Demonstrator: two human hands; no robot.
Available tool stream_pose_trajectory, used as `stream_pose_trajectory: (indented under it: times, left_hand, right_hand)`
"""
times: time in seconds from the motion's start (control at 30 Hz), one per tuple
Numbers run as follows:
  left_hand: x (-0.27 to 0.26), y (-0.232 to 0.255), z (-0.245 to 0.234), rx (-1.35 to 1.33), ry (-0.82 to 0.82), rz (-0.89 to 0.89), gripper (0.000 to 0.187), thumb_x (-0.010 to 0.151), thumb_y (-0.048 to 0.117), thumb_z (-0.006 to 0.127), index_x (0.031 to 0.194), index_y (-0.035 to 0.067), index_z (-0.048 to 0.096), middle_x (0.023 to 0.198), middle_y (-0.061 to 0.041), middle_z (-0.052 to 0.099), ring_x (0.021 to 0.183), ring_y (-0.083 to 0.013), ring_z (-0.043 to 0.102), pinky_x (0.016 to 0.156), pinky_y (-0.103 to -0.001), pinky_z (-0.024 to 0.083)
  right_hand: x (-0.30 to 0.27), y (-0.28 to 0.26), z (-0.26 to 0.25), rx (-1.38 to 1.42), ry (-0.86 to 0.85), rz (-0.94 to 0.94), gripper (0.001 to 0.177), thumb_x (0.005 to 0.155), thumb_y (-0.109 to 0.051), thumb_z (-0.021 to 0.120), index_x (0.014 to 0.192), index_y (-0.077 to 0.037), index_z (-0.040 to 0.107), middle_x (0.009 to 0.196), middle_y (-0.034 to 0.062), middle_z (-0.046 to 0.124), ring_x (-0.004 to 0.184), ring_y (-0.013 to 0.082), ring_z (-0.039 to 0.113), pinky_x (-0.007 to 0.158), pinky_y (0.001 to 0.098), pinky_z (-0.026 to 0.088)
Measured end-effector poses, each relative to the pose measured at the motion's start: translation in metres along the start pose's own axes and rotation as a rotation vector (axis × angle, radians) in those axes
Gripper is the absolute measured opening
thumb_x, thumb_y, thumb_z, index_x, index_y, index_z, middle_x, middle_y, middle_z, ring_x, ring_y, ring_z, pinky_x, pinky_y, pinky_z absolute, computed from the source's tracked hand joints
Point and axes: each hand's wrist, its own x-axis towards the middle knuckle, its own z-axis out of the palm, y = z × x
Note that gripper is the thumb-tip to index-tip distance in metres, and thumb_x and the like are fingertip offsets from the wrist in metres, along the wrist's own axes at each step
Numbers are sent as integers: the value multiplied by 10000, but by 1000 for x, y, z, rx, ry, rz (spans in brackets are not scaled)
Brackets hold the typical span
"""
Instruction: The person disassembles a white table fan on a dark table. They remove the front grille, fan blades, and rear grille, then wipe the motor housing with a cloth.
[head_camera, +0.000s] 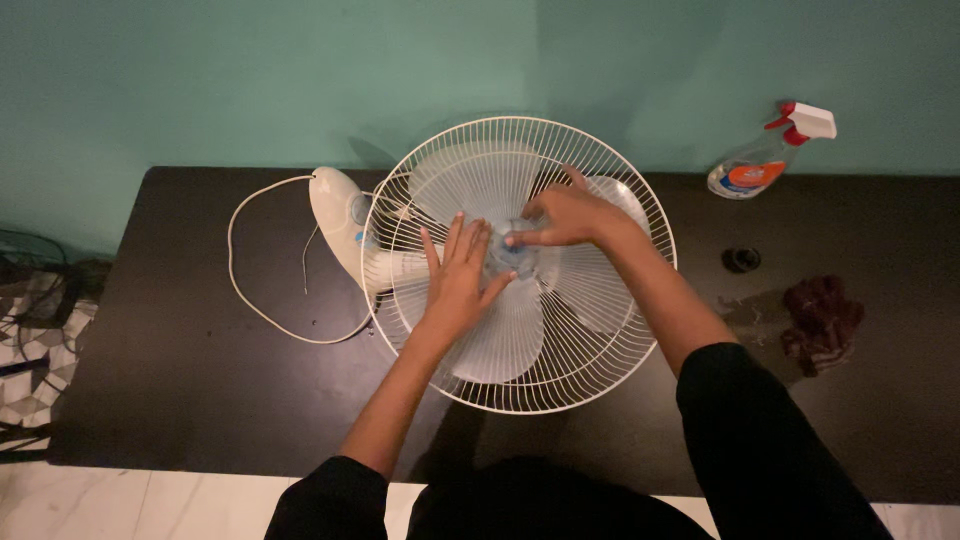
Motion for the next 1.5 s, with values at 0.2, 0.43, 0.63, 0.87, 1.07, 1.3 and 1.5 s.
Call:
stream_pose_trajectory:
  times: [0.2, 0.43, 0.63, 0.87, 1.07, 1.3, 1.5]
  left_hand:
    - [5, 0, 4, -43, -93, -85, 765, 928, 489, 693, 1452, -31, 492, 1569, -171, 386, 1571, -365, 141, 1189, -722, -34]
    - [3, -8, 8, -113, -75, -63, 750, 920, 457, 713, 1468, -7, 494, 1604, -163, 370, 1589, -368, 104, 1210, -720, 14]
    - [7, -9, 5, -94, -101, -45, 761, 919, 455, 710, 1485, -5, 492, 1659, -174, 305, 1590, -374, 56, 1174, -741, -24]
    - [13, -2, -9, -156, -165, -92, 816, 877, 529, 719, 1456, -1, 497, 1644, -181, 295, 1575, -382, 56, 1158, -745, 82]
    - [22, -3, -14, -235, -131, -30, 824, 892, 496, 737, 1460, -50, 496, 1618, -175, 378, 1581, -425, 72, 1199, -685, 173]
    - [27, -1, -21, -244, -167, -45, 797, 852, 468, 756, 1437, -19, 521, 1596, -141, 412, 1584, -400, 98, 1205, -668, 176]
    - [25, -1, -20, -185, -147, -20, 819, 882, 485, 749, 1465, -25, 485, 1616, -183, 363, 1581, -401, 94, 1202, -674, 138]
  right_hand:
    - [14, 1, -9, -111, -222, 60, 791, 776, -788, 623, 882, -37, 849, 777, 155, 774, 847, 301, 734, 1145, 551, 345]
    - [33, 10, -14, 298, -392, 199, 638, 604, -629, 848, 874, -52, 843, 735, 103, 755, 683, 250, 699, 587, 348, 523]
    - [43, 24, -17, 419, -504, 236, 632, 594, -578, 857, 940, -50, 850, 916, 152, 791, 805, 273, 732, 706, 395, 584]
    - [37, 27, -3, 345, -385, 259, 706, 549, -611, 855, 1025, -90, 854, 1104, 190, 766, 999, 366, 718, 852, 426, 552]
    - [26, 21, -6, 463, -283, 242, 655, 496, -555, 880, 896, -37, 848, 950, 189, 807, 862, 336, 759, 767, 382, 582]
    - [20, 20, -9, 396, -229, 271, 654, 563, -558, 882, 849, 29, 839, 769, 165, 749, 659, 260, 665, 581, 352, 491]
    - [18, 21, -14, 357, -247, 223, 663, 691, -624, 810, 1030, -54, 826, 809, 113, 784, 712, 266, 720, 667, 373, 578]
